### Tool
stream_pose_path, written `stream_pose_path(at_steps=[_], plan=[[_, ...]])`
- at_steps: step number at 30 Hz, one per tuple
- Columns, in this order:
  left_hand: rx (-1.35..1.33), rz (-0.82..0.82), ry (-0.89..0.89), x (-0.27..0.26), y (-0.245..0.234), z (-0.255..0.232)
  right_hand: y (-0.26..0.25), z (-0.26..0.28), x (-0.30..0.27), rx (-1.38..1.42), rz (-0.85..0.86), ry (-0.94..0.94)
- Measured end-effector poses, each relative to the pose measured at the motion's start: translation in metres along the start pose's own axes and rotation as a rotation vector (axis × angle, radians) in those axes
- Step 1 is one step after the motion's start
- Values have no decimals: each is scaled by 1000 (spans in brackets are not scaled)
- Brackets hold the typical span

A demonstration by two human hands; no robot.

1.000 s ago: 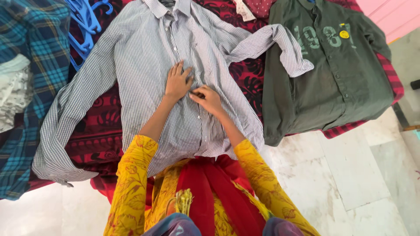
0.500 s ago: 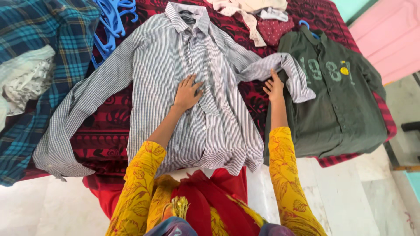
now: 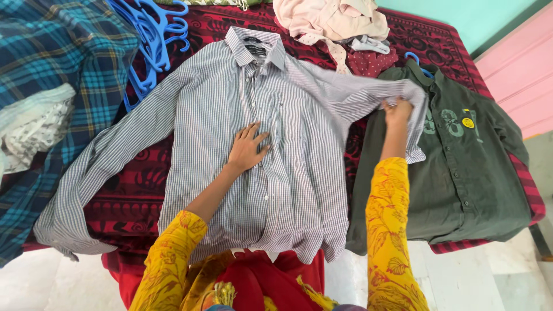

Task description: The person smooths a dark green shirt on a hanger, places it on a bed, then unfolds and smooths a striped shirt before placing it on a hanger. The person handles multiple shirts and blue hangers on a patterned bedspread.

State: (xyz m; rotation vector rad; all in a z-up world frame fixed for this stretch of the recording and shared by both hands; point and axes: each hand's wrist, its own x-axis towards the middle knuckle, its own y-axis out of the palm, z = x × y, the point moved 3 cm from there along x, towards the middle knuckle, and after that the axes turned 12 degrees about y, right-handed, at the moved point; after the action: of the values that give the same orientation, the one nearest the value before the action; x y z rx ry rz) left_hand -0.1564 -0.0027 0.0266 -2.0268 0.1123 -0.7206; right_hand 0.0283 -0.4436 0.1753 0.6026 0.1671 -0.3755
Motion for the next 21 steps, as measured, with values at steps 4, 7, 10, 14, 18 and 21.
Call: stream_pose_path(at_steps=[4,7,10,14,18,21], plan=[[2,-2,18,-1,-3,-2,-25,22,35,212,129,9],[4,7,30,0,-2,-3,-38,23,60,256,221,-45],[10,4,35,-1,-3,-2,-49,-11,71,131,80,-78],[15,-22,56,-2,-1,-1,-61,-65,51,-296,-184,-171],[7,-52,58,-2,-3,-4,-51,-108,17,-836,-219,-321],[-74,-90,87,-5,-10,-5,-61,-130,-14,-1219,-217,-341]])
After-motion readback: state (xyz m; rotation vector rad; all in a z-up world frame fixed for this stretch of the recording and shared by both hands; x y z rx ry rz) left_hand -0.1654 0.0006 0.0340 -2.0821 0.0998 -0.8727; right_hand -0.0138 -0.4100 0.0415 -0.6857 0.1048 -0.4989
